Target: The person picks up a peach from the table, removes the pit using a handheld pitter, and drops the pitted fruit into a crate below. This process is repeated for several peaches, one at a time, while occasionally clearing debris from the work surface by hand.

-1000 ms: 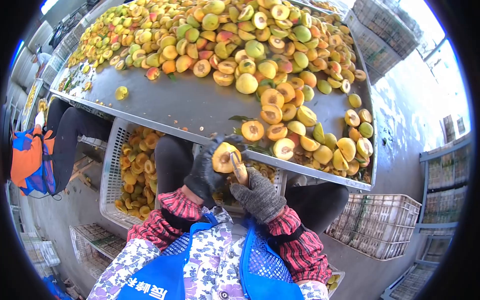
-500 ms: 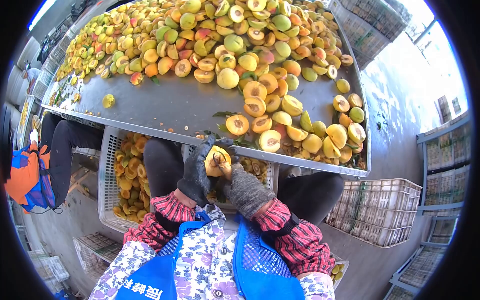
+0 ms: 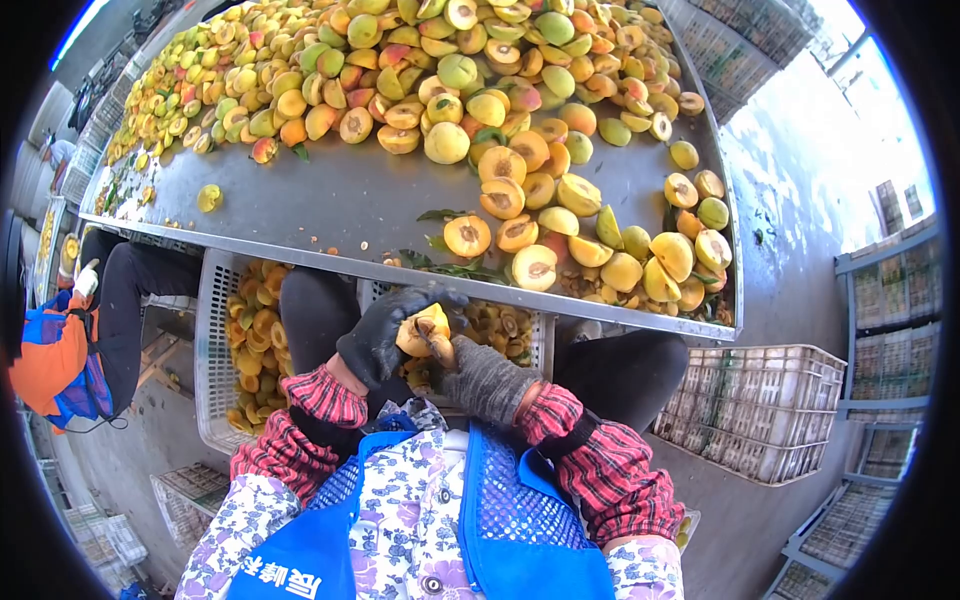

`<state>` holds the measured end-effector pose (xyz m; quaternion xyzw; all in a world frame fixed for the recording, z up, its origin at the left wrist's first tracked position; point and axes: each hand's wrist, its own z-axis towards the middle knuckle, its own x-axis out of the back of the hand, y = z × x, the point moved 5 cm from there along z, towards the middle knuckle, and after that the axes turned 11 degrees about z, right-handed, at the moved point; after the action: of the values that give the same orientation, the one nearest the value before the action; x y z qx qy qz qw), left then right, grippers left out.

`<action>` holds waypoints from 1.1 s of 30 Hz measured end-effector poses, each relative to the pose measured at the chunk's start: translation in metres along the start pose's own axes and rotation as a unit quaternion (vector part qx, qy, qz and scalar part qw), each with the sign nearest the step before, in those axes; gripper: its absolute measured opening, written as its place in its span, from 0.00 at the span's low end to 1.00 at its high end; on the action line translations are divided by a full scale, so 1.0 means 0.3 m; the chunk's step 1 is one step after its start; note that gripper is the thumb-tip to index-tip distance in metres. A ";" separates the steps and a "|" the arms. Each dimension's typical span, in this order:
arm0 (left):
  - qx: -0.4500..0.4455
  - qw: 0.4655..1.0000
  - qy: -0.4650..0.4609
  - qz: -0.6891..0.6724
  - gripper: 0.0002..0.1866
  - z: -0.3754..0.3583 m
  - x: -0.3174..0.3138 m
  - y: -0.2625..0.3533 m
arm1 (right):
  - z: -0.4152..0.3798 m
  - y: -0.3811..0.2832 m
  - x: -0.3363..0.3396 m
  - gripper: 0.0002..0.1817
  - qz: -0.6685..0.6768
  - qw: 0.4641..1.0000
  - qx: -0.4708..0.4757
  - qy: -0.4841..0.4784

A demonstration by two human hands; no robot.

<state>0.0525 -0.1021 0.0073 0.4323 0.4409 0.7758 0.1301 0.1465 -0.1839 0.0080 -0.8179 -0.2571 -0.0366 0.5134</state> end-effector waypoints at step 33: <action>0.302 0.687 0.069 -0.657 0.19 -0.077 -0.159 -0.107 | 0.018 0.097 -0.118 0.06 0.498 0.855 0.001 -0.141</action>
<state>0.0570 -0.1246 -0.0502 -0.0062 0.8304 0.3442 0.4381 0.1280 -0.2027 -0.0298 -0.8323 0.1155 0.3401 0.4222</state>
